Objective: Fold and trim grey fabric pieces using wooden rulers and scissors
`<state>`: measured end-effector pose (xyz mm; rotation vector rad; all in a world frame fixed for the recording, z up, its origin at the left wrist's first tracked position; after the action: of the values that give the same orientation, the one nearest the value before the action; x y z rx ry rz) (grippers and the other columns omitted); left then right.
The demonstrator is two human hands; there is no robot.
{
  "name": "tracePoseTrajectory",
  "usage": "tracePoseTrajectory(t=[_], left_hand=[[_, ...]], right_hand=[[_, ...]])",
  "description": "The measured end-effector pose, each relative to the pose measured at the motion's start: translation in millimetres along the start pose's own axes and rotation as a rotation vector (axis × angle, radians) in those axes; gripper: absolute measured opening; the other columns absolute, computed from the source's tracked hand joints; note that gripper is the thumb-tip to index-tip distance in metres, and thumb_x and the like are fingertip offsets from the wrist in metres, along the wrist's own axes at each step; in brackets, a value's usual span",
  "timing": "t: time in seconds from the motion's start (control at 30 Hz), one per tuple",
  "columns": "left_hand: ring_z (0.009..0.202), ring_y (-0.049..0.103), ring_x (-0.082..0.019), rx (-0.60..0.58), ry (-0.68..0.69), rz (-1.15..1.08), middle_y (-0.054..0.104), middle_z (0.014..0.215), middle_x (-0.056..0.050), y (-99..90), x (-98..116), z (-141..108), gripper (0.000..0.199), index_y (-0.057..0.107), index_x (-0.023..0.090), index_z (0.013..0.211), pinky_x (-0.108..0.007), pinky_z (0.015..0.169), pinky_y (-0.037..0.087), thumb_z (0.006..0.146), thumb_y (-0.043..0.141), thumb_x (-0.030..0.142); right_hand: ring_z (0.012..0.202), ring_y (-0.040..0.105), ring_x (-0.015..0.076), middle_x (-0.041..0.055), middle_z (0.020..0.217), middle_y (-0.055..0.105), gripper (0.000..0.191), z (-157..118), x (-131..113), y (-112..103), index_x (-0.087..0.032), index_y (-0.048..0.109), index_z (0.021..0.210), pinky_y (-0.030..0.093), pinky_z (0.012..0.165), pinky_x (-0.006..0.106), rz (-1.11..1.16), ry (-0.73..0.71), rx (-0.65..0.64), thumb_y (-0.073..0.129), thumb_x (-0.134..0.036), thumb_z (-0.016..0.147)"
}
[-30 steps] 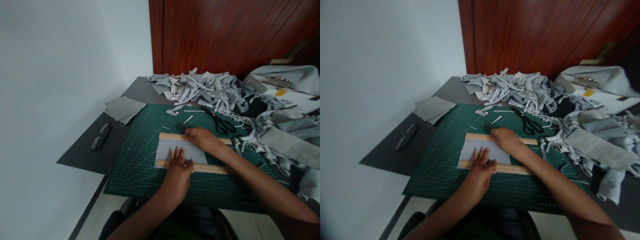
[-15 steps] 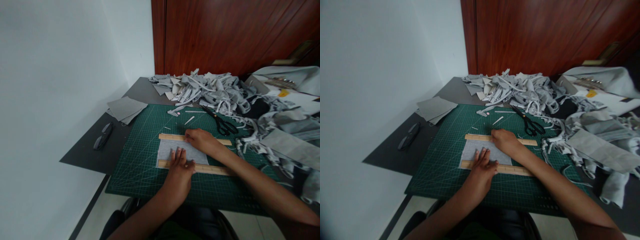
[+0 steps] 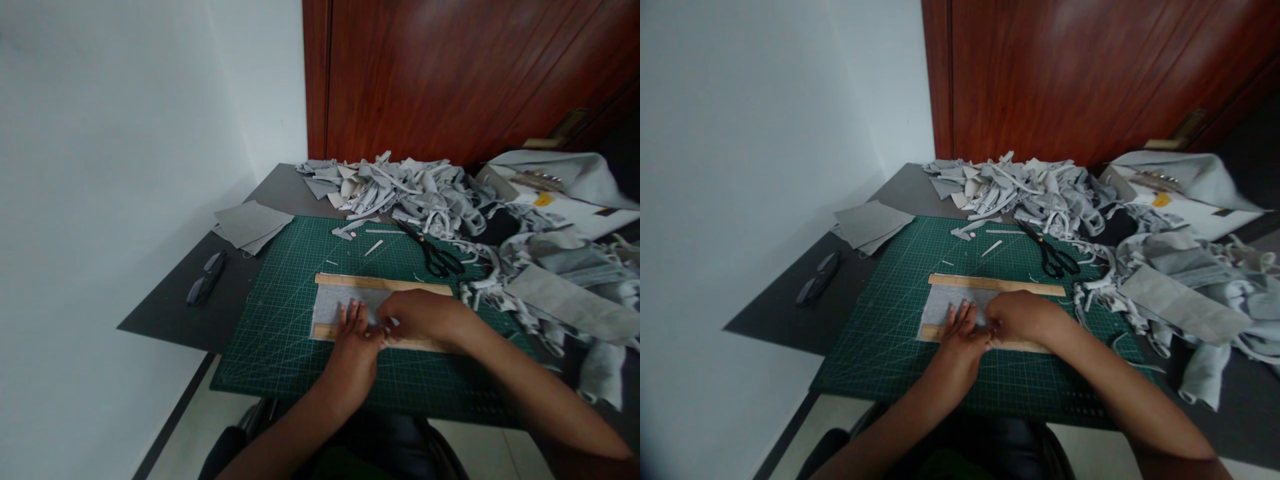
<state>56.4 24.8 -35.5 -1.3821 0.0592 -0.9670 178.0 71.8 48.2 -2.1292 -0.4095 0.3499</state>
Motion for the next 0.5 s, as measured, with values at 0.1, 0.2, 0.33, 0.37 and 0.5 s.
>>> tracePoseTrajectory(t=[0.1, 0.2, 0.33, 0.37, 0.5], left_hand=[[0.156, 0.032, -0.037, -0.023, -0.009, 0.010, 0.048, 0.160, -0.017, 0.3, -1, -1, 0.033, 0.073, 0.023, 0.125, -0.067, 0.127, 0.023, 0.100, 0.055, 0.014], [0.156, 0.032, -0.037, -0.035, -0.020, 0.023, 0.047, 0.161, -0.018, 1.3, -2, -1, 0.031, 0.074, 0.020, 0.123, -0.066, 0.128, 0.023, 0.100, 0.054, 0.013], [0.157, 0.030, -0.038, -0.047, -0.023, 0.025, 0.044, 0.162, -0.020, 0.4, -1, 1, 0.031, 0.075, 0.020, 0.123, -0.066, 0.128, 0.022, 0.100, 0.055, 0.013], [0.157, 0.030, -0.038, -0.055, -0.024, 0.026, 0.044, 0.161, -0.021, -0.5, -1, 1, 0.030, 0.075, 0.020, 0.122, -0.066, 0.128, 0.022, 0.100, 0.055, 0.013], [0.157, 0.030, -0.038, -0.067, -0.034, 0.032, 0.046, 0.161, -0.020, -6.3, 2, 3, 0.028, 0.075, 0.019, 0.121, -0.067, 0.128, 0.023, 0.100, 0.057, 0.012]], right_hand=[[0.094, 0.076, 0.0340, 0.0180, 0.101, 0.081, 0.023, -2, -13, 1, -0.014, 0.081, 0.098, 0.039, 0.065, 0.032, -0.056, 0.023, 0.035, 0.061, -0.024, 0.093], [0.095, 0.076, 0.0326, 0.0172, 0.101, 0.081, 0.021, -6, -15, 11, -0.014, 0.080, 0.099, 0.040, 0.067, 0.031, -0.011, 0.032, 0.066, 0.061, -0.022, 0.093], [0.096, 0.074, 0.0273, 0.0132, 0.101, 0.080, 0.023, -14, -7, 35, -0.016, 0.076, 0.101, 0.041, 0.071, 0.030, 0.146, 0.105, 0.225, 0.053, -0.018, 0.098], [0.095, 0.074, 0.0259, 0.0123, 0.100, 0.079, 0.023, -16, -5, 42, -0.016, 0.075, 0.101, 0.042, 0.073, 0.030, 0.200, 0.122, 0.264, 0.051, -0.017, 0.099], [0.098, 0.071, 0.0227, 0.0102, 0.102, 0.078, 0.024, -19, -2, 66, -0.017, 0.070, 0.102, 0.044, 0.081, 0.029, 0.386, 0.106, 0.391, 0.047, -0.012, 0.099]])
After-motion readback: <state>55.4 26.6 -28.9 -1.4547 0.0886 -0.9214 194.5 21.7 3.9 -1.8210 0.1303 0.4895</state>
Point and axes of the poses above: each hand's wrist, its own z-axis towards the middle knuckle, its own y-axis out of the palm, x = y × z, the point moved 5 cm from there along z, towards the middle knuckle
